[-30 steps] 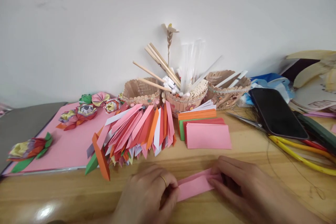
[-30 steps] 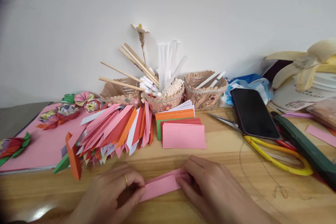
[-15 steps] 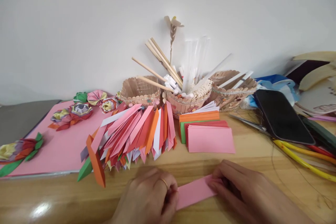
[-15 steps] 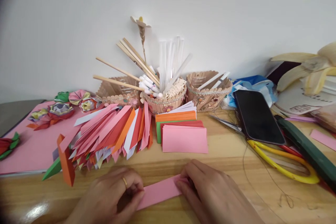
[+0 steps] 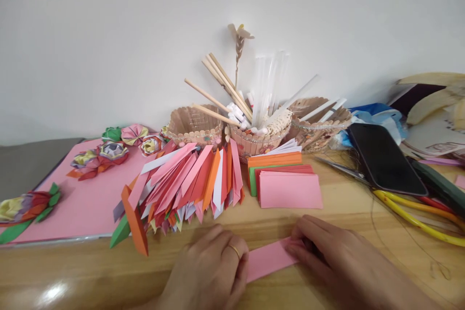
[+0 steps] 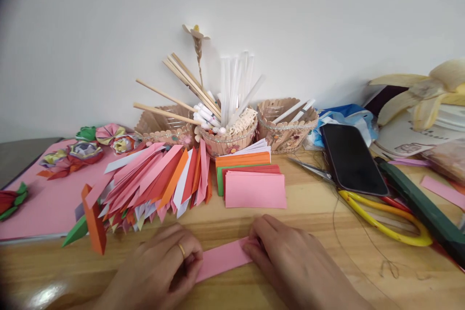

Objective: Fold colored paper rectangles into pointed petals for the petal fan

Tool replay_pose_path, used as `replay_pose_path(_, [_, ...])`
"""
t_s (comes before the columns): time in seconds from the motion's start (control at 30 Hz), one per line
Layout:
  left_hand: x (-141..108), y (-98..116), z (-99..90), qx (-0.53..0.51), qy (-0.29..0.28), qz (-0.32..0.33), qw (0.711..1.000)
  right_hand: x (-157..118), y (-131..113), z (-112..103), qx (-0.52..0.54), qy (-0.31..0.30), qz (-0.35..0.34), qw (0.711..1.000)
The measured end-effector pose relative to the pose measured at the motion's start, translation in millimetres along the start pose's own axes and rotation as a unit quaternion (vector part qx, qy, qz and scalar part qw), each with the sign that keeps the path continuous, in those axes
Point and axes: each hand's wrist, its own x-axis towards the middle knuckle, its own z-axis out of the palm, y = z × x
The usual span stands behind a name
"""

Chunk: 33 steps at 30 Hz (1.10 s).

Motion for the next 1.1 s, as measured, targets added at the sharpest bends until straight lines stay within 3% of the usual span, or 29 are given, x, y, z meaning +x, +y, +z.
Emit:
replay_pose_path(0.23, [0.1,0.6,-0.6,0.040,-0.048,0.004,0.998,-0.4,-4.6,0.3,0.028,0.016,0.021,0.999])
replay_pose_path(0.4, [3.4,-1.2,2.0,0.054,0.032,0.189,0.980,-2.9,-0.2,5.6,0.036,0.050,0.016,0.998])
replay_pose_path(0.47, [3.0,-1.6,2.8,0.070,0.038,0.214,0.974,-3.3,2.7,1.4,0.018,0.072,0.008,0.997])
replay_pose_path(0.53, [2.0,-1.8,2.7,0.078,0.038,0.208,0.974,-4.9,4.6,-6.0,-0.007,0.090,-0.032,0.995])
replay_pose_path(0.6, [1.0,-1.9,1.9,0.085,0.027,0.207,0.974,-8.7,4.5,-11.1,-0.039,0.106,-0.120,0.986])
replay_pose_path(0.7, [-0.9,-1.8,2.7,0.102,0.012,0.214,0.971,-17.6,1.5,-3.0,-0.122,0.172,-0.275,0.938])
replay_pose_path(0.8, [-3.5,-2.0,8.6,0.098,0.028,0.199,0.975,-26.4,-1.3,19.6,-0.199,0.201,-0.343,0.896])
replay_pose_path(0.93, [-5.0,-0.5,13.5,0.098,0.052,0.186,0.976,-31.7,-1.9,35.1,-0.245,0.161,-0.326,0.899])
replay_pose_path(1.1, [-14.8,7.0,4.3,0.179,0.034,0.195,0.964,-30.7,-2.6,17.7,-0.281,0.144,-0.338,0.887])
